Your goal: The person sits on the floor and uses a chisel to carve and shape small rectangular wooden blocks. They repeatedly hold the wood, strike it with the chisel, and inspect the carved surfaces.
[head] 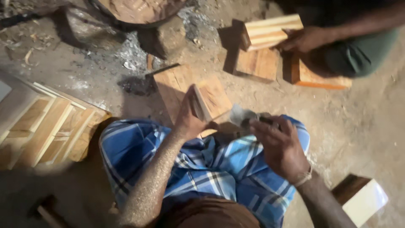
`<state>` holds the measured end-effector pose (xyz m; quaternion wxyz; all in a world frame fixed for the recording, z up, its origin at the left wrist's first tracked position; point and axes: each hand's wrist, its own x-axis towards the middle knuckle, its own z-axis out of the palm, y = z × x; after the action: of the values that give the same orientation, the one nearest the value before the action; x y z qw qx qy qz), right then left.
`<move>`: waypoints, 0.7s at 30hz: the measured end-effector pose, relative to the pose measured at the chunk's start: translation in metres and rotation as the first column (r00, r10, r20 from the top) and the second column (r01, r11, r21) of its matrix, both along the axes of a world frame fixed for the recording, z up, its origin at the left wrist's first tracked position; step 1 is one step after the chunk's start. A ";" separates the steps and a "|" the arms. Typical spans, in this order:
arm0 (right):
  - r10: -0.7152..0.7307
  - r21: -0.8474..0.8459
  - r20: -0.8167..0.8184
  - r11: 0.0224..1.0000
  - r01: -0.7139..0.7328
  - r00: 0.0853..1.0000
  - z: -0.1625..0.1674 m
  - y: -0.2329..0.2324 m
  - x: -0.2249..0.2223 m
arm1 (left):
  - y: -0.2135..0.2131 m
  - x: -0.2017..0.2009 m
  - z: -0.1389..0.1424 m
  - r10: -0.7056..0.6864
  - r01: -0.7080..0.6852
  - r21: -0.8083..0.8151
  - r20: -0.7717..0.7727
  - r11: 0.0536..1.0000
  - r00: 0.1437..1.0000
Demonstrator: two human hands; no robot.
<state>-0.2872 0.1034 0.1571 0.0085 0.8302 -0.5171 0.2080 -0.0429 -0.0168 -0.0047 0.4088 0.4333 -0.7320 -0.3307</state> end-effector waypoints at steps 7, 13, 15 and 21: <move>-0.549 0.607 0.752 0.792 -0.059 0.365 -0.054 0.013 -0.036 | 0.007 0.044 -0.043 -0.179 0.455 0.215 -0.713 0.864 0.678; -0.516 0.354 0.841 0.751 -0.557 -0.161 -0.118 0.072 -0.016 | 0.064 0.036 -0.087 0.125 0.376 0.497 -0.716 0.782 0.686; -0.568 0.161 0.681 0.733 -0.661 -0.463 -0.134 0.112 -0.008 | 0.082 -0.001 -0.078 0.147 0.204 0.499 -0.578 0.842 0.803; -0.289 -0.149 0.586 0.880 -0.452 -0.757 -0.172 0.209 -0.057 | 0.165 -0.180 -0.024 -0.136 0.236 0.225 -0.386 0.945 0.913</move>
<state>-0.3439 0.3120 -0.0149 -0.6721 0.1194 -0.0792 0.7264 -0.2227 0.1481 -0.0283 0.4419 0.3431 -0.6300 -0.5386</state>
